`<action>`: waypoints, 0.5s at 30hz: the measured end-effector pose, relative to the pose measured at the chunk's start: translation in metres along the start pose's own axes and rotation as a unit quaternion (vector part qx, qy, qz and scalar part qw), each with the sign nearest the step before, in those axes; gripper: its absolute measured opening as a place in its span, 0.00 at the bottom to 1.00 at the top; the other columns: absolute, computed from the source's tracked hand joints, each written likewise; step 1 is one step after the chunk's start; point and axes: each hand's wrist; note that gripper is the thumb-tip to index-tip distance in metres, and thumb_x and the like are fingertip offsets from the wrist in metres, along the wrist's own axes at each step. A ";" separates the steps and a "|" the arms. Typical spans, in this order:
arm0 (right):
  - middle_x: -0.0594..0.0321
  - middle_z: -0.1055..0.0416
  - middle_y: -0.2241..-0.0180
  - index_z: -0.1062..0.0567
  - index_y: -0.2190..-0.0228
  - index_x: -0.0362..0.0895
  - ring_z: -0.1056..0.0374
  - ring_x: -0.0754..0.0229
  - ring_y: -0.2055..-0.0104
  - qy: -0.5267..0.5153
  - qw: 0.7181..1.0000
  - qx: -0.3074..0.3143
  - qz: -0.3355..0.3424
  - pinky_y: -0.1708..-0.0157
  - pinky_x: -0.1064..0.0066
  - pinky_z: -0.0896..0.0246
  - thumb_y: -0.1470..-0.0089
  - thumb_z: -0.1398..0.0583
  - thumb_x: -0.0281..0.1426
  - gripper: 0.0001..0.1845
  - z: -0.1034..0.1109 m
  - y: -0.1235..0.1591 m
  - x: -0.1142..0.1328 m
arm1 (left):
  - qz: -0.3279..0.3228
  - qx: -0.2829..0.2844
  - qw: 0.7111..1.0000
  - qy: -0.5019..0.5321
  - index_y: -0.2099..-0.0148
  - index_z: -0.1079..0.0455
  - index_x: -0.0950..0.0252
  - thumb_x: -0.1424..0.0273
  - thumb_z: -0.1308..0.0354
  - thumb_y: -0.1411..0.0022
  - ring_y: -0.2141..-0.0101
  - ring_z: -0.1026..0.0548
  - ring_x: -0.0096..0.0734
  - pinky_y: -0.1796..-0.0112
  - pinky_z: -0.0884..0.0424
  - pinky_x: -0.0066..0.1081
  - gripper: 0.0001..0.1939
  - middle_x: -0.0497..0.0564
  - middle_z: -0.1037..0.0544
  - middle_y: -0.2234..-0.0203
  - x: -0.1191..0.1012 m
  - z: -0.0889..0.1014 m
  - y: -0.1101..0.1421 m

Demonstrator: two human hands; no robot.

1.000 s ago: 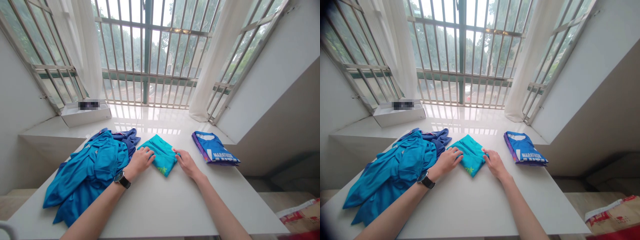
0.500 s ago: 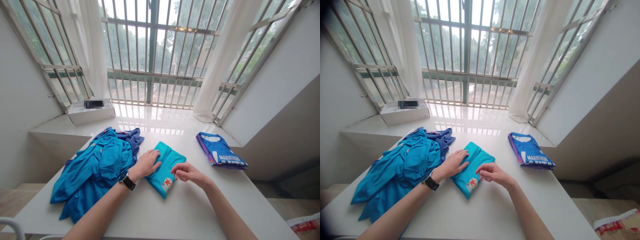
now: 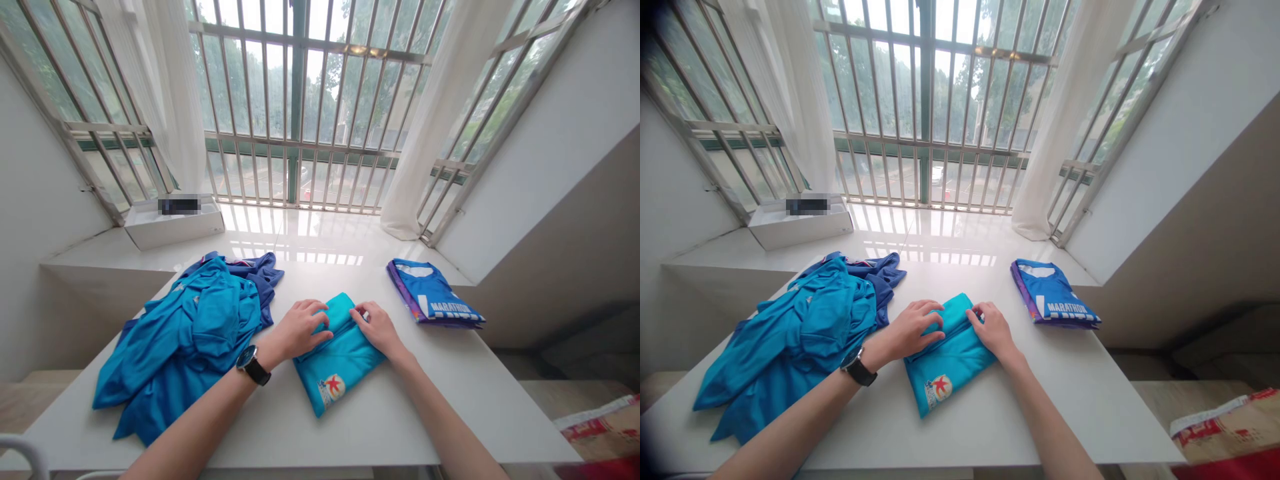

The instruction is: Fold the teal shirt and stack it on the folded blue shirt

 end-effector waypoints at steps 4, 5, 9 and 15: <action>0.57 0.28 0.66 0.25 0.74 0.46 0.31 0.56 0.67 -0.039 0.999 -0.023 -0.006 0.60 0.64 0.36 0.45 0.44 0.47 0.19 -0.003 -0.006 -0.006 | -0.006 0.033 0.999 -0.003 0.61 0.28 0.61 0.65 0.41 0.35 0.48 0.30 0.42 0.47 0.34 0.42 0.06 0.51 0.25 0.51 -0.012 0.002 -0.001; 0.57 0.28 0.65 0.24 0.74 0.46 0.31 0.57 0.68 -0.051 0.998 -0.026 -0.008 0.60 0.63 0.35 0.46 0.44 0.47 0.19 -0.004 -0.008 -0.006 | -0.002 0.040 0.999 -0.005 0.62 0.28 0.61 0.65 0.40 0.36 0.50 0.29 0.42 0.48 0.34 0.42 0.05 0.51 0.24 0.52 -0.014 0.002 -0.001; 0.55 0.27 0.58 0.23 0.71 0.46 0.32 0.58 0.69 -0.107 0.994 -0.026 -0.024 0.62 0.63 0.34 0.48 0.42 0.48 0.19 -0.007 -0.011 -0.005 | 0.015 0.063 0.998 0.003 0.61 0.29 0.61 0.65 0.40 0.37 0.53 0.27 0.41 0.51 0.32 0.40 0.05 0.51 0.24 0.54 -0.016 0.004 -0.003; 0.55 0.28 0.59 0.28 0.77 0.45 0.31 0.58 0.65 -0.130 0.991 0.004 -0.008 0.60 0.65 0.34 0.47 0.43 0.46 0.18 -0.003 -0.011 -0.004 | 0.032 0.075 0.996 0.042 0.62 0.31 0.61 0.66 0.40 0.39 0.54 0.26 0.39 0.56 0.30 0.33 0.06 0.52 0.25 0.56 -0.012 0.005 0.000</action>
Point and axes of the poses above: each hand's wrist, its own y-axis away from the middle knuckle, its own z-axis out of the back of the hand, x = y × z
